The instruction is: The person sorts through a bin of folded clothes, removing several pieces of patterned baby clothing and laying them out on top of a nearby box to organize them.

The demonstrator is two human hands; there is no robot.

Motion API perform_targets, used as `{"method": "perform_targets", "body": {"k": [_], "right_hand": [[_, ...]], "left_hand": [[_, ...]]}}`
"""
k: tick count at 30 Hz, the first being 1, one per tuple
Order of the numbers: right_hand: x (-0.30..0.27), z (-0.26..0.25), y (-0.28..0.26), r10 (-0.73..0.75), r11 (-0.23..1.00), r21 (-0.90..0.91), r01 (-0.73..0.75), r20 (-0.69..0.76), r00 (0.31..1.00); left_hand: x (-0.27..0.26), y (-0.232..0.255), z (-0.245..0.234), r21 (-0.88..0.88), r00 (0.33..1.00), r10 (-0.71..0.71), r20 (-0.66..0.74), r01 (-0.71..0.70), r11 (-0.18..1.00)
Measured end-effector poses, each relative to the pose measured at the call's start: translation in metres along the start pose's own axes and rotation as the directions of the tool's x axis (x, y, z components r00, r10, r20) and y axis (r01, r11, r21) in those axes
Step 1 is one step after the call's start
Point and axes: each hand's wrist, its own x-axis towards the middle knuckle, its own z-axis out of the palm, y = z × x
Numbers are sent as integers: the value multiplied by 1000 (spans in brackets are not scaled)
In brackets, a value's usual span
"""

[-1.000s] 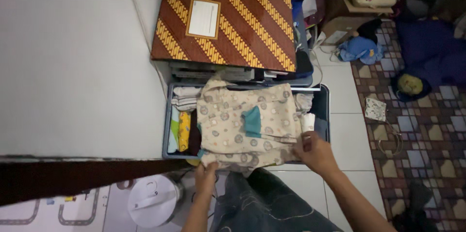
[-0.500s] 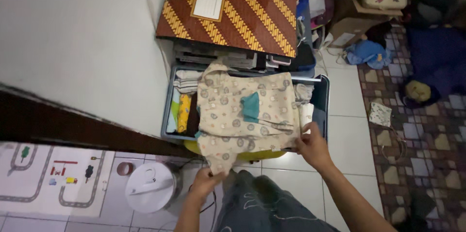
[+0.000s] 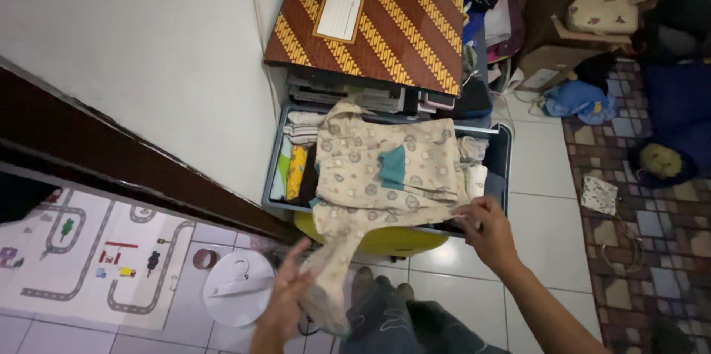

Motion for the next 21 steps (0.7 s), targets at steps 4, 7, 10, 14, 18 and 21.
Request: {"method": "perform_targets", "body": {"k": [4, 7, 10, 14, 18, 21], "right_hand": [[31, -18, 3, -426, 899, -175, 402, -125, 896], [62, -17, 11, 42, 969, 236, -72, 130, 991], [100, -1, 26, 361, 928, 52, -369, 126, 924], [115, 25, 46, 479, 863, 100, -495, 143, 866], [93, 45, 51, 437, 799, 423, -427, 80, 896], [86, 52, 47, 411, 854, 351, -384, -2, 912]], "left_hand": [[38, 79, 0, -84, 996, 50, 78, -44, 996], [116, 146, 48, -234, 966, 223, 127, -190, 954], [160, 183, 96, -423, 974, 194, 117, -127, 897], [192, 134, 100, 504, 903, 407, -138, -290, 813], [185, 50, 59, 753, 808, 562, -177, -257, 606], [190, 34, 45, 823, 833, 511, -212, -129, 553]]}}
